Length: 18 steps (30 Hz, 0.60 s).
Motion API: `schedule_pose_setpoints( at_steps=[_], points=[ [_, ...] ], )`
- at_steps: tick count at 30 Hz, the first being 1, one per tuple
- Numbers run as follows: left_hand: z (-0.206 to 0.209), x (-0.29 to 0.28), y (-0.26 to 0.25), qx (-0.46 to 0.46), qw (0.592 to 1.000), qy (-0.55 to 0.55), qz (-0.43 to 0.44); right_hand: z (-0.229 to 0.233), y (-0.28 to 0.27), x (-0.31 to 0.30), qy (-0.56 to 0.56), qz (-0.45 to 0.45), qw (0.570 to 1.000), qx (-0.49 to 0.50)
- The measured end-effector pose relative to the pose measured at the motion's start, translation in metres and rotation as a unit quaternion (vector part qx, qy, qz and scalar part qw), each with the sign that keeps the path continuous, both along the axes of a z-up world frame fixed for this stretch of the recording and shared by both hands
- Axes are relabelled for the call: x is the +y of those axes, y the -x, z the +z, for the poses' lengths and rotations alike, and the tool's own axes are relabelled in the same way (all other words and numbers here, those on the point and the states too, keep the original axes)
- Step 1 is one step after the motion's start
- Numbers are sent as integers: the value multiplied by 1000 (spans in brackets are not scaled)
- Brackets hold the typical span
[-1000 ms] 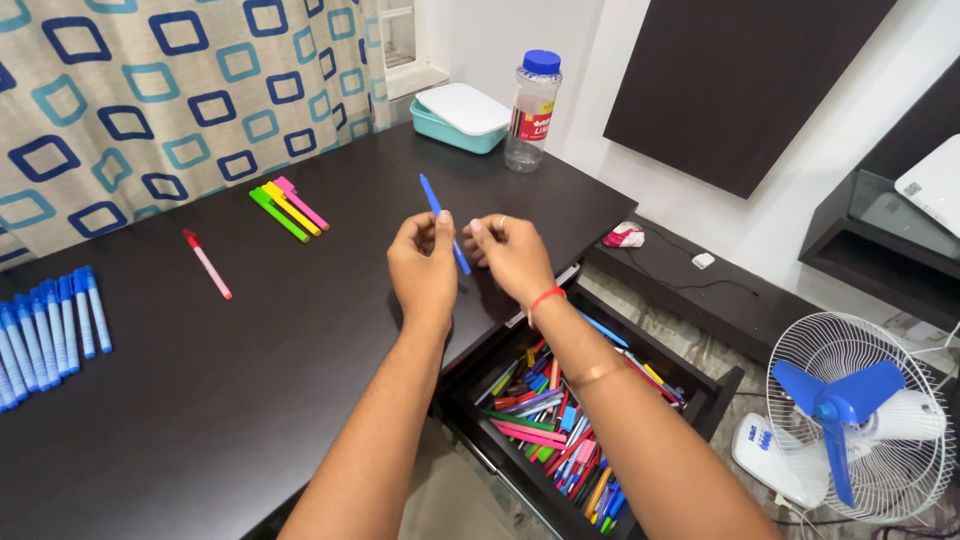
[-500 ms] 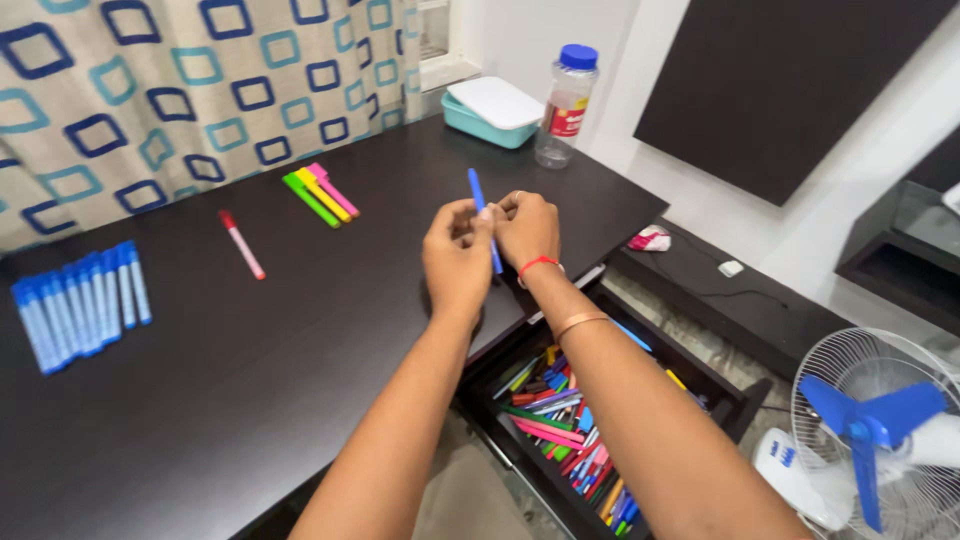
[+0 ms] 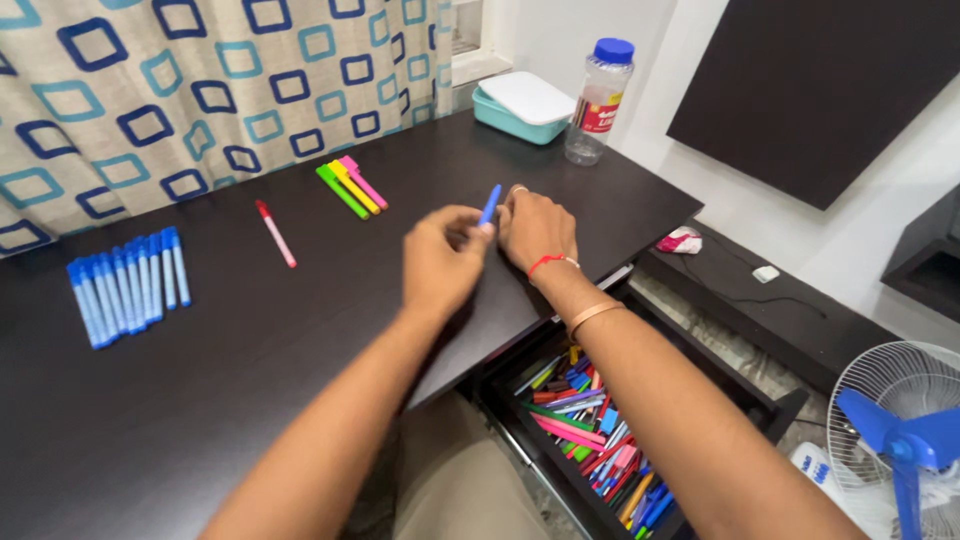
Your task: The person opens a drawer and repeatedly picks up colored markers, placing them in a neat row on the desk. The person handles each marker one at a time, arranging them by color on the desk surface.
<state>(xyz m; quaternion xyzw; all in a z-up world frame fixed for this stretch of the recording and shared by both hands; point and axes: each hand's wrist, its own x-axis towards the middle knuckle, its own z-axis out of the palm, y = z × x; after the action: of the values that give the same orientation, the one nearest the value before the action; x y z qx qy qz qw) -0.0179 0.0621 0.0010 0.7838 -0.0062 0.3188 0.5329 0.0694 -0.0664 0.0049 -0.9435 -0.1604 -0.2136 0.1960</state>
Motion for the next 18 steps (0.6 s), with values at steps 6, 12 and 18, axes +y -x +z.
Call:
schedule_pose_setpoints(
  at_steps=[6, 12, 18],
  points=[
    [21, 87, 20, -21, 974, -226, -29, 1, 4, 5, 20, -11, 1000, 3],
    [19, 122, 44, -35, 925, -378, 29, 1, 4, 5, 28, -12, 1000, 3],
    [15, 129, 46, 8, 920, -390, 37, 0, 4, 5, 32, -14, 999, -1]
  ],
)
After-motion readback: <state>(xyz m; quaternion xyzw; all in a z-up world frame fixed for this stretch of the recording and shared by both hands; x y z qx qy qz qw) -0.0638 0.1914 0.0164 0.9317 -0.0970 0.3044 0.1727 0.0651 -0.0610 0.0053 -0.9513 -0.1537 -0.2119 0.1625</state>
